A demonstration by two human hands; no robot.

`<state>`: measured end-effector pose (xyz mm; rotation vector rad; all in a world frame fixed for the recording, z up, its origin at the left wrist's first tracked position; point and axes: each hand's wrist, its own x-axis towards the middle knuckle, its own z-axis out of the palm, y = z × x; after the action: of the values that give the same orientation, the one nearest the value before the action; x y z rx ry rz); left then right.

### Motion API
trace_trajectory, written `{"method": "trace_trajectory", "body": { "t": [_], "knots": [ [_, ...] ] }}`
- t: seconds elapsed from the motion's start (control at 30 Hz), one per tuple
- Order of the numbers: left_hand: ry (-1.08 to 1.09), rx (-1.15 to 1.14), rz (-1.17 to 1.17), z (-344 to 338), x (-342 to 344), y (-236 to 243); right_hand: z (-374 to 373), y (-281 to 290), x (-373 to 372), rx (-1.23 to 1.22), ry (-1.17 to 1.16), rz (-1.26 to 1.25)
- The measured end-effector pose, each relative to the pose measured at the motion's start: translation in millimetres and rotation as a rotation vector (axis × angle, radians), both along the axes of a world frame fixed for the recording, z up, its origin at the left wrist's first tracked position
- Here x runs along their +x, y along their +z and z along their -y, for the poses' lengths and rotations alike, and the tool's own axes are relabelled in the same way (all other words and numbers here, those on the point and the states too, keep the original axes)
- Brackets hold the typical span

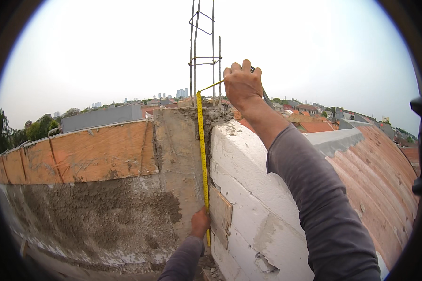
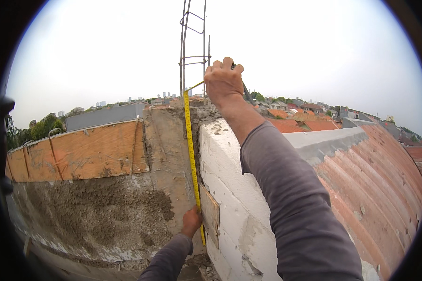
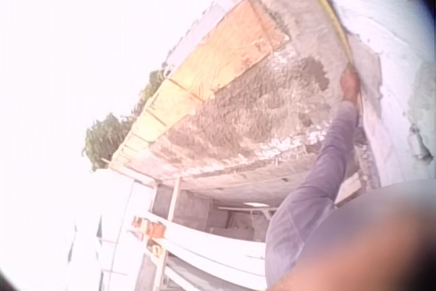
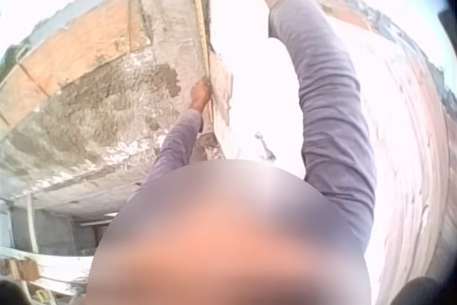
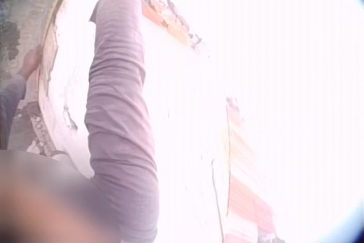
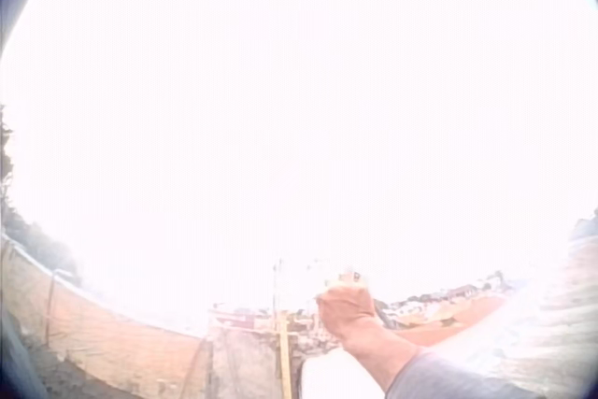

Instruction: The person measures and marks long white metal profiles with a tape measure and spirit level, then cuts them with an angle grinder. The person also measures a wall section with the tape measure.

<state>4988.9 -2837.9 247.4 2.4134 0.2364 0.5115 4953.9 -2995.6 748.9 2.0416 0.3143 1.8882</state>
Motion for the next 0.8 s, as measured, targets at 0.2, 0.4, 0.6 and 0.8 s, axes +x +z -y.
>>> {"method": "trace_trajectory", "body": {
  "t": [0.2,0.4,0.6,0.8],
  "knots": [
    [-0.018,0.012,0.061,-1,4,-5,-1,0,-3,0.008,-0.037,-0.016],
    [-0.038,0.012,0.117,-3,-11,-5,-1,-5,1,0.061,0.021,-0.044],
    [0.022,-0.043,0.235,-15,-78,14,7,-34,23,0.027,0.174,-0.03],
    [0.168,-0.225,0.05,-95,-276,82,7,-72,19,-0.024,0.342,-0.269]
  ]
}}
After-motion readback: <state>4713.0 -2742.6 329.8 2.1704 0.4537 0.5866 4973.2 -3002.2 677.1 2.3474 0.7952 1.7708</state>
